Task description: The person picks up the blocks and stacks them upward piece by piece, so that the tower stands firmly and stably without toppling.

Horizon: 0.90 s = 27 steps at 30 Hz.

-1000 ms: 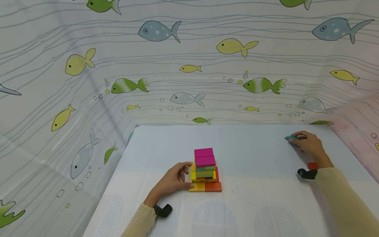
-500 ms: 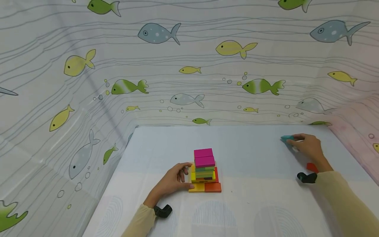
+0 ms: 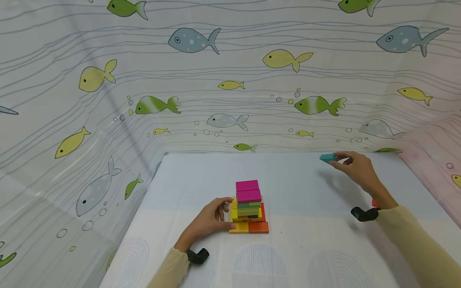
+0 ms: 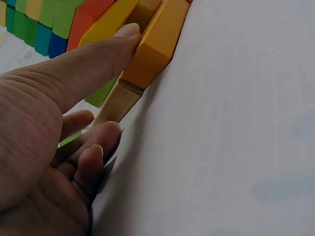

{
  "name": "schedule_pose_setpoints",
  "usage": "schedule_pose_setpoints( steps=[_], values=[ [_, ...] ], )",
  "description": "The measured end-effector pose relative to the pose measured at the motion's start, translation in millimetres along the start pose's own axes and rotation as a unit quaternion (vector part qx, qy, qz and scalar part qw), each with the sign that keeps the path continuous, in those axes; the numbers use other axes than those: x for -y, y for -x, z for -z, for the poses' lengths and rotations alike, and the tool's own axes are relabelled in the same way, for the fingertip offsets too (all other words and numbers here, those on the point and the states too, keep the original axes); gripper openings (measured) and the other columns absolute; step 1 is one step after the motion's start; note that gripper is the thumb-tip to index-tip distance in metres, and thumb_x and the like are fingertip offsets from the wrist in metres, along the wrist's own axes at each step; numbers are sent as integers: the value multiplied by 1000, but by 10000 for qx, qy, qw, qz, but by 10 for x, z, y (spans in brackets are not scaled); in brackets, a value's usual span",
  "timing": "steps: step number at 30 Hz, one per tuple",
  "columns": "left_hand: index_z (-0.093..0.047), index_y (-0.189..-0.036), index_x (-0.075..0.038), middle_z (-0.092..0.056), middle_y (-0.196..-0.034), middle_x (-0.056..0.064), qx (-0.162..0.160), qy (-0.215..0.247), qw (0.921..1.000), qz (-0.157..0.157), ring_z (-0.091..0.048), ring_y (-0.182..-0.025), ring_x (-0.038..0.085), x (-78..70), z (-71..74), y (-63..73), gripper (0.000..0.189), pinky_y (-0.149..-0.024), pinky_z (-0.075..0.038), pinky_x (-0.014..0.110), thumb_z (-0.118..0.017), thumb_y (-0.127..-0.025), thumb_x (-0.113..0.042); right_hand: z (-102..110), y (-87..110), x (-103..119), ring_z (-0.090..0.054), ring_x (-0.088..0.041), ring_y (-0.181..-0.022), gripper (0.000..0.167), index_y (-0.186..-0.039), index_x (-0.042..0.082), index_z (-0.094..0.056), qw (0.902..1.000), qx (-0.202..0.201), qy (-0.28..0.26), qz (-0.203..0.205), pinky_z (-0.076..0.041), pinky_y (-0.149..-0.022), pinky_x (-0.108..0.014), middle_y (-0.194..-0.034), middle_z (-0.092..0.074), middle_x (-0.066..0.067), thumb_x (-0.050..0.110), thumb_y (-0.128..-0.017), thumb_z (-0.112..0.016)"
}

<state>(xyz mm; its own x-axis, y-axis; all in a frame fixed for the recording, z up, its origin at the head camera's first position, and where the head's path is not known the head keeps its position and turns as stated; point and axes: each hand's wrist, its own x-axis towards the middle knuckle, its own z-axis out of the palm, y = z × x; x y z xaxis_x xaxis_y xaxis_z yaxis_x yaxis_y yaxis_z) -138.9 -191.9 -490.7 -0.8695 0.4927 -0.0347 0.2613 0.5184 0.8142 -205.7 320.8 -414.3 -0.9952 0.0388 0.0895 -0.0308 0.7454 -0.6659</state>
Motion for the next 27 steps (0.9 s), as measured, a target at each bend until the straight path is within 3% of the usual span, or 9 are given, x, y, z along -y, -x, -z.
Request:
schedule_pose_setpoints(
  steps=[19, 27],
  values=[
    [-53, -146, -26, -57, -109, 0, 29, 60, 10000, -37, -57, -80, 19, 18, -4, -7, 76, -71, -48, 28, -90, -80, -41, -202, 98, 897, -58, -25, -87, 41, -129, 7, -69, 9898, 0, -333, 1388, -50, -63, -29, -107, -67, -11, 23, -93, -79],
    [-53, -146, -26, -57, -109, 0, 41, 96, 9999, -97, -57, -79, 18, 9, -1, 7, 77, -71, -48, 28, -89, -81, -41, -313, 169, 1238, -58, -24, -83, 39, -127, 9, -71, 9818, 151, -469, 1832, -51, -62, -29, -102, -65, -6, 24, -92, -81]
  ],
)
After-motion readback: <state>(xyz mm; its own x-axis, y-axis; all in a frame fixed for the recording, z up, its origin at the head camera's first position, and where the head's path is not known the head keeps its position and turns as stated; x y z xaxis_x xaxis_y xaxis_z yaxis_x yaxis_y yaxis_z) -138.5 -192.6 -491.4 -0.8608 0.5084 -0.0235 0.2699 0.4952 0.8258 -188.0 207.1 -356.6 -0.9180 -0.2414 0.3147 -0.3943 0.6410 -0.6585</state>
